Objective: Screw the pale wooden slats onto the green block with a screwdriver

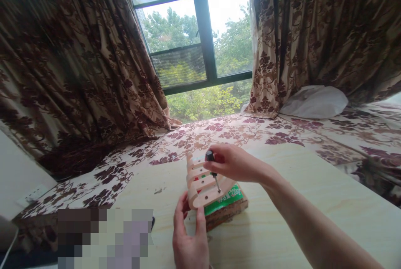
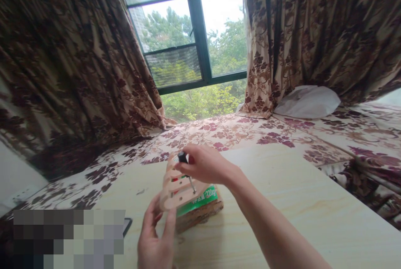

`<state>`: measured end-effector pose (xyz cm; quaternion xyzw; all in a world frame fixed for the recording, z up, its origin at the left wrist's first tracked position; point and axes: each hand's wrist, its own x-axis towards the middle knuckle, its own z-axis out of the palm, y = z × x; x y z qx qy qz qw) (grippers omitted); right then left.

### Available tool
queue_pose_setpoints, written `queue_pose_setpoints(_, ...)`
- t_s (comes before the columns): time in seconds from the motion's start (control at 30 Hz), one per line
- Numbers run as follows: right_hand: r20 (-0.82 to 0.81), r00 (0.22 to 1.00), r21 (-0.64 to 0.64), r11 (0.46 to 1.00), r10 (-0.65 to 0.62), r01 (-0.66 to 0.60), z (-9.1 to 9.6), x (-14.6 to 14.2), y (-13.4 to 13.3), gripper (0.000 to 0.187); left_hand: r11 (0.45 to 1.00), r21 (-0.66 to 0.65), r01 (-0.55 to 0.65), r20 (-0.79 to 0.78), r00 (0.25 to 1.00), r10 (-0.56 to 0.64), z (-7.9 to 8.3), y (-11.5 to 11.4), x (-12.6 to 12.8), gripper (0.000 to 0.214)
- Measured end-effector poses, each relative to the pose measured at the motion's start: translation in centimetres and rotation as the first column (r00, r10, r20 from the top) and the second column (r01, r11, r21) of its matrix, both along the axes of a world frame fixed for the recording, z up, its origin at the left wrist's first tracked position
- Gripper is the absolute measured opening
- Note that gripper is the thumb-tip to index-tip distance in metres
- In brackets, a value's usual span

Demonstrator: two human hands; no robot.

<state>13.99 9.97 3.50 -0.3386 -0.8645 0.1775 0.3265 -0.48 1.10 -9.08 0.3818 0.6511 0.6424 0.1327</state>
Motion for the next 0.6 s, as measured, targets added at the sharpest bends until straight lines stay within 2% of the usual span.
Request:
queue_pose_setpoints(0.07, 0.002, 1.0, 0.002, 1.0, 0.025, -0.025, 0.0, -0.1, -0.2, 0.022, 1.0, -0.005, 0.002, 0.017, 1.0, -0.002, 0.0, 0.0, 0.0, 0.059)
queue_pose_setpoints(0.23, 0.009, 1.0, 0.002, 1.0, 0.0, 0.0, -0.1, -0.4, -0.2, 0.025, 1.0, -0.002, -0.021, 0.04, 0.999, 0.021, 0.1, -0.1, 0.6, 0.055)
queue_pose_setpoints(0.37, 0.026, 0.999, 0.021, 0.999, -0.034, 0.034, -0.3, -0.6, -0.3, 0.027, 0.99, 0.122, -0.065, -0.121, 0.989, 0.08, 0.2, -0.1, 0.6, 0.043)
queue_pose_setpoints(0.43, 0.027, 0.999, 0.018, 0.999, -0.038, 0.038, -0.3, -0.6, -0.3, 0.026, 0.968, 0.227, -0.103, -0.284, 0.944, 0.167, 0.3, -0.3, 0.1, 0.041)
queue_pose_setpoints(0.5, 0.027, 0.999, 0.008, 0.999, -0.034, 0.033, -0.3, -0.6, -0.3, 0.025, 0.929, 0.35, -0.117, -0.449, 0.85, 0.276, 0.4, -1.0, -0.4, 0.04)
queue_pose_setpoints(0.6, 0.031, 0.999, 0.007, 1.0, -0.024, 0.024, -0.3, -0.5, -0.2, 0.025, 0.887, 0.461, -0.023, -0.619, 0.708, 0.34, 0.8, -2.3, 0.0, 0.032)
